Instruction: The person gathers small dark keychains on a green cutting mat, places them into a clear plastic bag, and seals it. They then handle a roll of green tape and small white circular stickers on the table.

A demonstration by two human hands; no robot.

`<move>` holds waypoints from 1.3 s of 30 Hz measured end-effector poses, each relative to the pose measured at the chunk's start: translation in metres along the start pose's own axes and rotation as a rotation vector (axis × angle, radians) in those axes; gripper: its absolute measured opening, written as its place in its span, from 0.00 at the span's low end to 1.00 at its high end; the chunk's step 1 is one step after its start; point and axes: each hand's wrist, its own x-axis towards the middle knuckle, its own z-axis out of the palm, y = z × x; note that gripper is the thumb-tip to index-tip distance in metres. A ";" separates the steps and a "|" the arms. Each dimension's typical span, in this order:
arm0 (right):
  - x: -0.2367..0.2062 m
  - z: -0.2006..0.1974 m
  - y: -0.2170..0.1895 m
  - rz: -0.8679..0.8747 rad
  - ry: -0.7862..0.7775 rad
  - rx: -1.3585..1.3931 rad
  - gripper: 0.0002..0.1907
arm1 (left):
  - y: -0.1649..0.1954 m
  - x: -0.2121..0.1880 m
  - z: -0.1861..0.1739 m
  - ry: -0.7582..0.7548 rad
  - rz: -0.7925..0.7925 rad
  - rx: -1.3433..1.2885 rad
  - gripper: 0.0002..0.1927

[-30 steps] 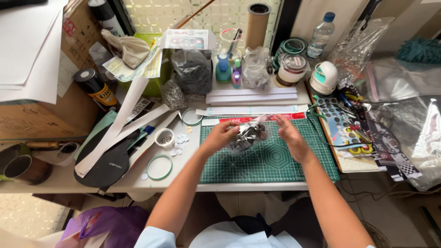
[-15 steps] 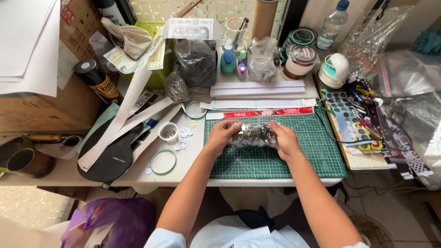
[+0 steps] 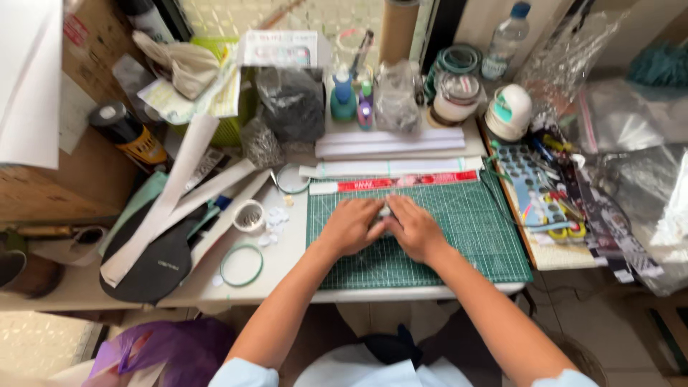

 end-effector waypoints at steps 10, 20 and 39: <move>-0.019 0.014 0.079 0.276 0.155 0.422 0.41 | -0.001 0.027 -0.005 -0.383 0.022 -0.037 0.42; -0.019 0.016 0.093 0.429 0.293 0.686 0.42 | -0.155 0.142 -0.020 -0.251 -0.046 0.132 0.42; -0.029 0.038 0.114 0.453 0.391 0.908 0.29 | -0.111 -0.053 -0.185 -0.605 -0.634 0.261 0.53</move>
